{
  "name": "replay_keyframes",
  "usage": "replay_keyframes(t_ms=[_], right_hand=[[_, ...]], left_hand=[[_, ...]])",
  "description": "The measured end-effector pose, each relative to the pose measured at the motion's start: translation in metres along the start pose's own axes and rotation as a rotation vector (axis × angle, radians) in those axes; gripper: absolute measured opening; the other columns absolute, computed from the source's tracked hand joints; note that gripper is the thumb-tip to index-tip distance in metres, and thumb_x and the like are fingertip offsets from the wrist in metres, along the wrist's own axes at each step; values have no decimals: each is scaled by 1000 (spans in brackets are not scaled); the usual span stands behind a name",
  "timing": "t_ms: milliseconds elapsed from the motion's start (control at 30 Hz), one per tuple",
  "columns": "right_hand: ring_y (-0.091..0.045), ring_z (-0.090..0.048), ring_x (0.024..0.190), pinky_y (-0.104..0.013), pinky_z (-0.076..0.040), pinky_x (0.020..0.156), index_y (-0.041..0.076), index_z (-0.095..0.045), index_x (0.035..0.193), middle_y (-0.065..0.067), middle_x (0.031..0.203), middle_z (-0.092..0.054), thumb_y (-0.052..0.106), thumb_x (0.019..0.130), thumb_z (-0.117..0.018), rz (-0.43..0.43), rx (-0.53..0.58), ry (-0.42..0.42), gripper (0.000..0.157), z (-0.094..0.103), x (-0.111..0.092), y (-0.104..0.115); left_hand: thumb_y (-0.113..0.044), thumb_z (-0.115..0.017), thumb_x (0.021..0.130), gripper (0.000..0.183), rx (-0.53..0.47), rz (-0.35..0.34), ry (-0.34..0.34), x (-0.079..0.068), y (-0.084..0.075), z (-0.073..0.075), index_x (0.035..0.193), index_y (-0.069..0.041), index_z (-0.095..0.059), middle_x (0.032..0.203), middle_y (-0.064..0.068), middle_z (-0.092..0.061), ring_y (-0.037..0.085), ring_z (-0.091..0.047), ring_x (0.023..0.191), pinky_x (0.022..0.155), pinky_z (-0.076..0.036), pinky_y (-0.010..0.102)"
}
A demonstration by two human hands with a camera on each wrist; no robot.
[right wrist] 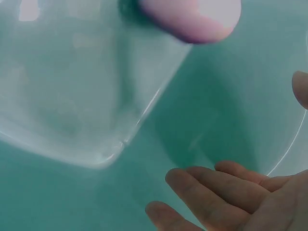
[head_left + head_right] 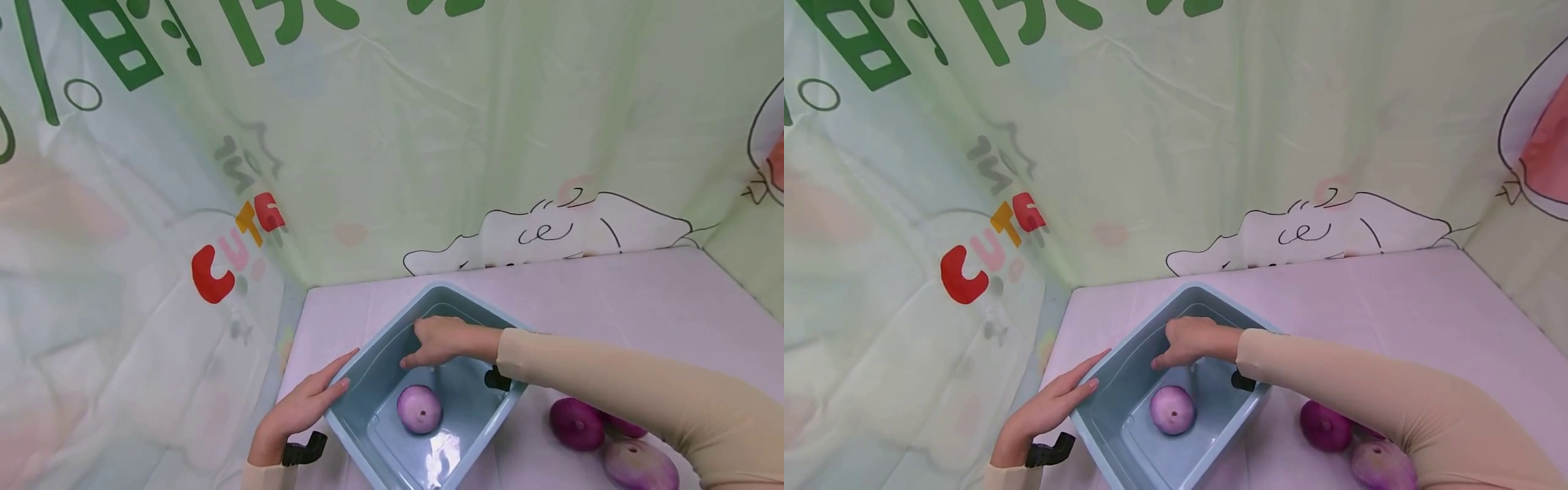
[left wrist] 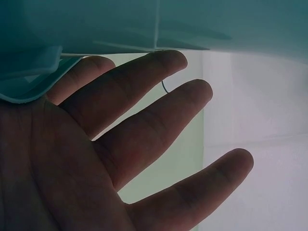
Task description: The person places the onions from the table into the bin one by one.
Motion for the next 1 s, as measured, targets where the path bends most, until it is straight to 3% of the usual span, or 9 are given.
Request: replay_keyframes(t_ms=[167,367,667,867,1000], right_hand=[[-16,-56,79,-37,-47,66,8,-61,110,0,91,-61,64,75,-68,19,21,0,66,4,-5,0],[-17,-59,102,-40,-48,83,3,-60,125,-8,120,-62,67,77,-64,108,41,-47,80,31,-19,9],[-20,-55,112,-40,-44,91,4,-57,129,-5,122,-60,68,80,-60,165,139,-122,80,81,-52,13],[-21,-54,117,-41,-42,95,7,-53,134,-8,129,-57,68,81,-58,162,227,-180,81,109,-78,2],[-22,-53,119,-43,-41,95,10,-51,135,-5,129,-57,69,81,-57,161,274,-231,80,125,-94,-12]], left_hand=[[-22,-43,104,52,13,9,3,0,0,-1,152,-17,-26,149,2,-35,20,-44,126,98,-39,41],[-22,-43,104,52,13,8,5,0,2,-1,152,-18,-25,149,1,-35,21,-45,125,98,-39,41],[-20,-44,103,51,22,0,-19,2,1,1,152,-18,-27,149,0,-36,20,-43,126,99,-37,43],[-24,-43,104,51,77,-14,-48,3,14,-1,152,-23,-27,150,-4,-34,19,-39,130,101,-35,45],[-24,-43,104,51,82,-18,-44,2,13,-1,152,-21,-26,150,-4,-34,20,-39,130,101,-35,45]])
Point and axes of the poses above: each hand's wrist, its own x-axis towards the middle knuckle, its own z-axis out of the back of the hand, y = z × x, the point moved 9 cm from there along x, towards the middle knuckle
